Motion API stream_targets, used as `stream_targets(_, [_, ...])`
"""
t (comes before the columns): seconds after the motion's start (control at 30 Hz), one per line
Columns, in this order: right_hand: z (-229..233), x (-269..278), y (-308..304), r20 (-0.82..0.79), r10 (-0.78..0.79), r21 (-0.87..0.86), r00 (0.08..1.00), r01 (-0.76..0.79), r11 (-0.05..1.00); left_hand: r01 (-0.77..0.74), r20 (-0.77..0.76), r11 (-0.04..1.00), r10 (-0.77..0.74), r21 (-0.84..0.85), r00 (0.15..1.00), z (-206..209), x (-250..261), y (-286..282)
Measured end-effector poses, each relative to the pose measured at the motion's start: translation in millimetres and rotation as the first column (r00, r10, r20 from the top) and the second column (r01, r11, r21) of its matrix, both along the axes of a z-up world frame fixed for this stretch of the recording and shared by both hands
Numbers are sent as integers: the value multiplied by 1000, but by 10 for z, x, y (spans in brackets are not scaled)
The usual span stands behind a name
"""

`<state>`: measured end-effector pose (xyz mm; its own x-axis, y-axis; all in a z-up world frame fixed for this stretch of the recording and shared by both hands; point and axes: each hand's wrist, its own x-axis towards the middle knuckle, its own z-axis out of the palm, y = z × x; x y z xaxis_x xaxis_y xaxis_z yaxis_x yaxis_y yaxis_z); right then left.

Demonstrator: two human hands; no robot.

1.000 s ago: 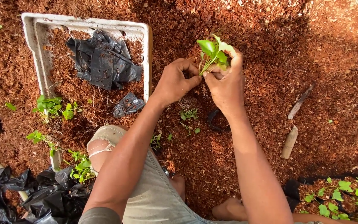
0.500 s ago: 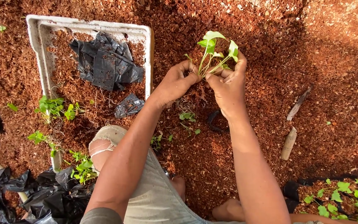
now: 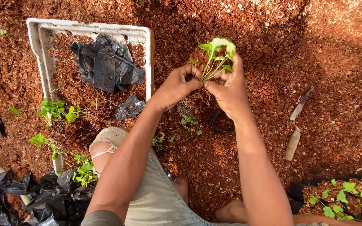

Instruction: Transplanting small seedlings from a nursery tray into individual soil-filled polybags.

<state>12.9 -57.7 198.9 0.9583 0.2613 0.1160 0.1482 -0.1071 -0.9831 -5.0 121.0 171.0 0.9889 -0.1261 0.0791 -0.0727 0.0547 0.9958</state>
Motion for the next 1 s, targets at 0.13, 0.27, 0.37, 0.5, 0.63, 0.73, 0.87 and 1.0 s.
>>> stream_targets(0.13, [33,-43,10,11,24,46,1000,-25,999,75,-39,990,-71,119,997,139,-66,43])
stream_targets(0.27, [-63,-29,-9,44,-8,103,999,4,995,75,-52,987,-68,143,996,282,-68,48])
stream_targets(0.37, [-116,-66,33,47,-52,196,998,42,980,10,-53,995,-5,101,999,150,-16,35])
stream_targets(0.5, [-126,-117,90,63,-52,204,997,38,978,-73,49,987,67,145,997,144,-52,39])
stream_targets(0.63, [-80,-113,61,57,45,96,997,-50,994,-103,78,957,84,273,993,181,-84,55])
stream_targets(0.73, [-100,-83,63,118,34,-11,992,-33,999,-152,97,933,127,326,987,156,-77,50])
stream_targets(0.87, [1,-177,115,293,-33,-86,956,61,994,-250,49,918,247,309,968,217,-53,42])
stream_targets(1.0, [-273,-213,171,468,-35,-128,883,107,986,-320,84,901,309,292,947,50,65,46])
